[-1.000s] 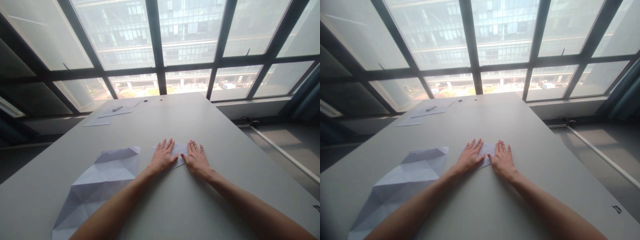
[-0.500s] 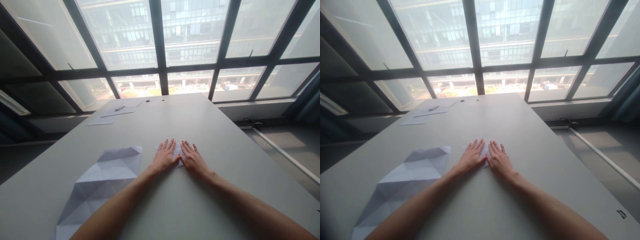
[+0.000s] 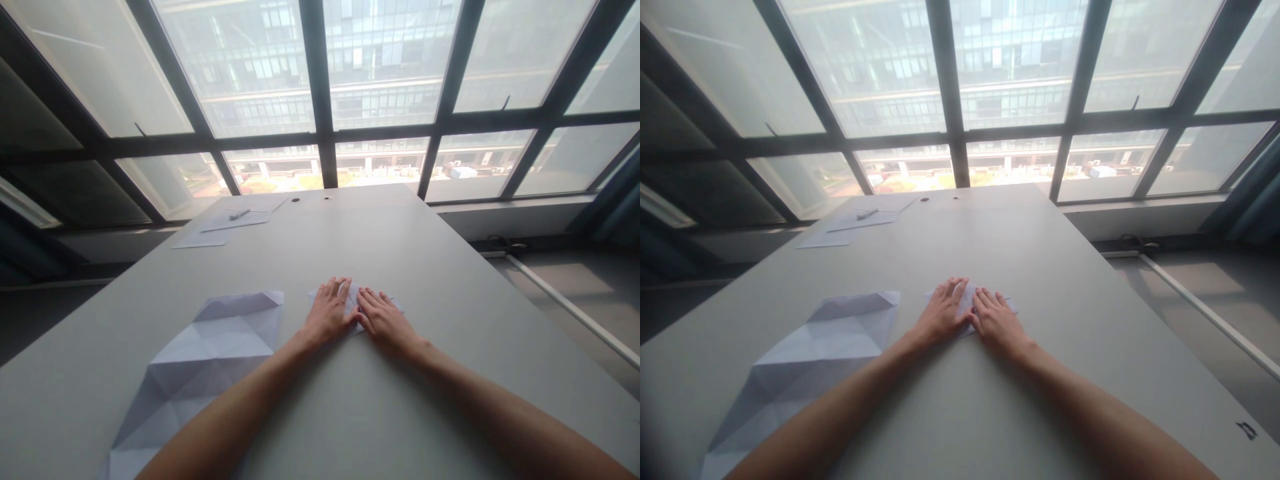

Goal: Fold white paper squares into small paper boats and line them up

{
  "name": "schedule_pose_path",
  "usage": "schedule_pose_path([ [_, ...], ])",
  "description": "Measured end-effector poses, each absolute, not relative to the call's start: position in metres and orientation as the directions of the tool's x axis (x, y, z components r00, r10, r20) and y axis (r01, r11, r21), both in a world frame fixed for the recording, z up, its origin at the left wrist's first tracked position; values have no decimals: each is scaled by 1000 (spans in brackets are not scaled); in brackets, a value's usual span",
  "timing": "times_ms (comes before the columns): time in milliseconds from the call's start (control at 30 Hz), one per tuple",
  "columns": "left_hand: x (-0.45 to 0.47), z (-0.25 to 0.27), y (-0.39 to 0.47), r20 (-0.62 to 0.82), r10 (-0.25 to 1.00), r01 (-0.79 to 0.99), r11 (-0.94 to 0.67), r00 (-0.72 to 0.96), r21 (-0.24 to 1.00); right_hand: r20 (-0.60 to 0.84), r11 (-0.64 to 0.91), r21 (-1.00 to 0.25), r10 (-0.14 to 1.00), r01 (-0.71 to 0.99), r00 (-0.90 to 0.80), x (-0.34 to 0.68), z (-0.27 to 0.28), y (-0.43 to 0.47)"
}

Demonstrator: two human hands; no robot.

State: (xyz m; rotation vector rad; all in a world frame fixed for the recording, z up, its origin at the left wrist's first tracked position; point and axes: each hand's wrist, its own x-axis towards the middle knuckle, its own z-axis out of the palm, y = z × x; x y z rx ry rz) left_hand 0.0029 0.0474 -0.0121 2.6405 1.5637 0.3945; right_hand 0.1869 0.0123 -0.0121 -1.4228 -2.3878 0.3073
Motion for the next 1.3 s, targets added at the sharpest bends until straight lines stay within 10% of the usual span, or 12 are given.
schedule_pose_path([
  [1300, -2, -2, 50, 153, 848, 825, -529, 507, 199, 301, 500, -424, 864, 755, -404, 186, -4, 13],
])
